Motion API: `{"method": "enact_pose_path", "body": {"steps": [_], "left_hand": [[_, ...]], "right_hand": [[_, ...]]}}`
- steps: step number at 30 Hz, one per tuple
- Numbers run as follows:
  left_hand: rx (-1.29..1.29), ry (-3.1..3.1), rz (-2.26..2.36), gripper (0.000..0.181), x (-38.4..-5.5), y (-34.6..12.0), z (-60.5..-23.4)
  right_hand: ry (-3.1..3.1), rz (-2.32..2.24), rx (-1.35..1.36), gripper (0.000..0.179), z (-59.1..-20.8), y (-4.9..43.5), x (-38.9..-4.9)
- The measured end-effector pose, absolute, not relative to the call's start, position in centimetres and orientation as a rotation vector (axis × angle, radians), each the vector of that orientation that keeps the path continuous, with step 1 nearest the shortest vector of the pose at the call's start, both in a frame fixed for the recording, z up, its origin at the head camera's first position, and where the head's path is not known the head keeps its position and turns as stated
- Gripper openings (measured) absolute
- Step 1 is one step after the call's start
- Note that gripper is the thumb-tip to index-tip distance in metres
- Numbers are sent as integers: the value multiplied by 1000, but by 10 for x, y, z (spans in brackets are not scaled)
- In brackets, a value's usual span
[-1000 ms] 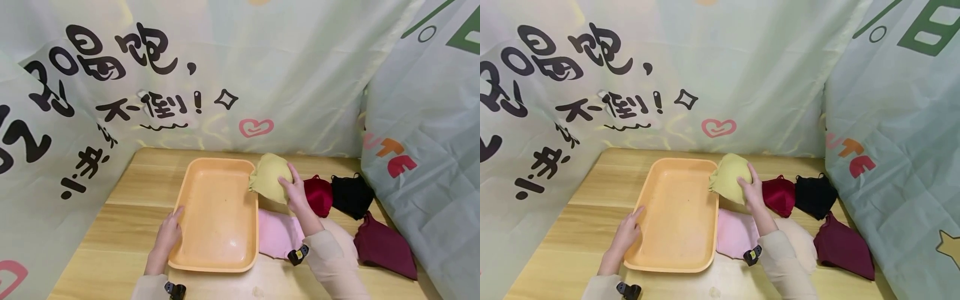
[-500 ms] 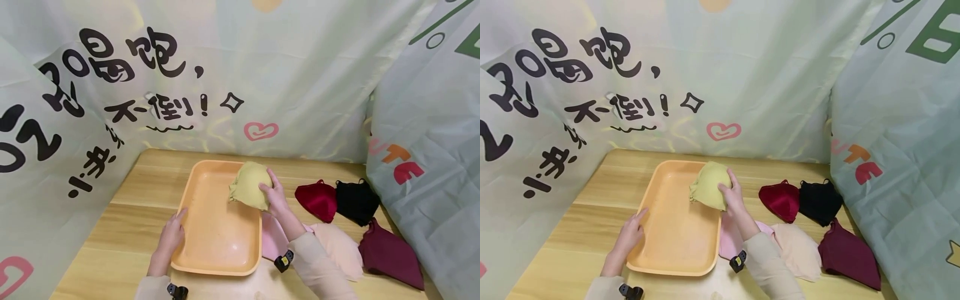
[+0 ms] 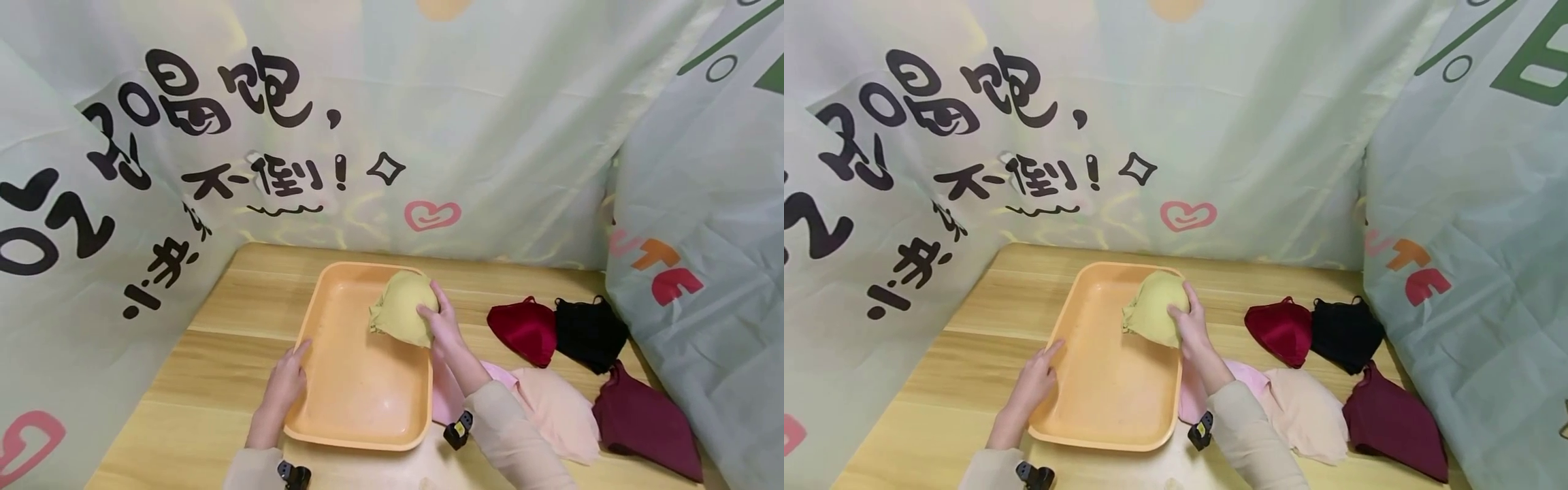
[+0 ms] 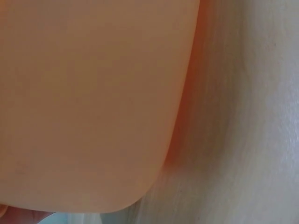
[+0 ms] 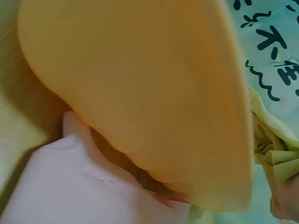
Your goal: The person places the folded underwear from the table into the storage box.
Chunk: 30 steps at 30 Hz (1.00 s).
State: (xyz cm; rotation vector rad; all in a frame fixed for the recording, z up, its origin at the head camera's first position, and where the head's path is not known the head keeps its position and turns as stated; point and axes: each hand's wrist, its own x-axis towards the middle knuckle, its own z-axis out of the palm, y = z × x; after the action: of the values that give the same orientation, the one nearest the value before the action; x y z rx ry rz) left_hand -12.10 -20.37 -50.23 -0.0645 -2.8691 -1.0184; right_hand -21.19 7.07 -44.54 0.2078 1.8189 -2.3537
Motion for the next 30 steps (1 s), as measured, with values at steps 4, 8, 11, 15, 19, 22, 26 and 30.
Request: {"method": "enact_pose_path", "body": {"steps": [4, 8, 11, 15, 19, 22, 26, 30], "left_hand": [[-73, -2864, -1002, 55, -123, -202, -503], [-88, -2858, -996, 55, -123, -202, -505], [-90, -2853, -1002, 55, -122, -203, -506], [-90, -2841, -999, 54, -122, -203, -506], [-94, -2829, -983, 54, -123, -203, -506], [-97, -2829, -986, 54, -123, -203, -505], [-90, -2828, -988, 54, -122, -203, -505], [-96, -2819, -973, 54, -122, -203, -505]], "right_hand": [[1834, -2336, 196, 70, -454, 71, -214], [1837, -2321, 201, 71, -463, 70, -216], [1852, -2301, 203, 71, -467, 68, -216], [1949, -2238, 181, 70, -469, 64, -217], [2062, -2182, 99, 71, -474, 60, -218], [2136, -2140, 26, 70, -477, 58, -220], [2219, -2070, -67, 70, -478, 56, -220], [2270, -2025, -92, 70, -478, 53, -220]]}}
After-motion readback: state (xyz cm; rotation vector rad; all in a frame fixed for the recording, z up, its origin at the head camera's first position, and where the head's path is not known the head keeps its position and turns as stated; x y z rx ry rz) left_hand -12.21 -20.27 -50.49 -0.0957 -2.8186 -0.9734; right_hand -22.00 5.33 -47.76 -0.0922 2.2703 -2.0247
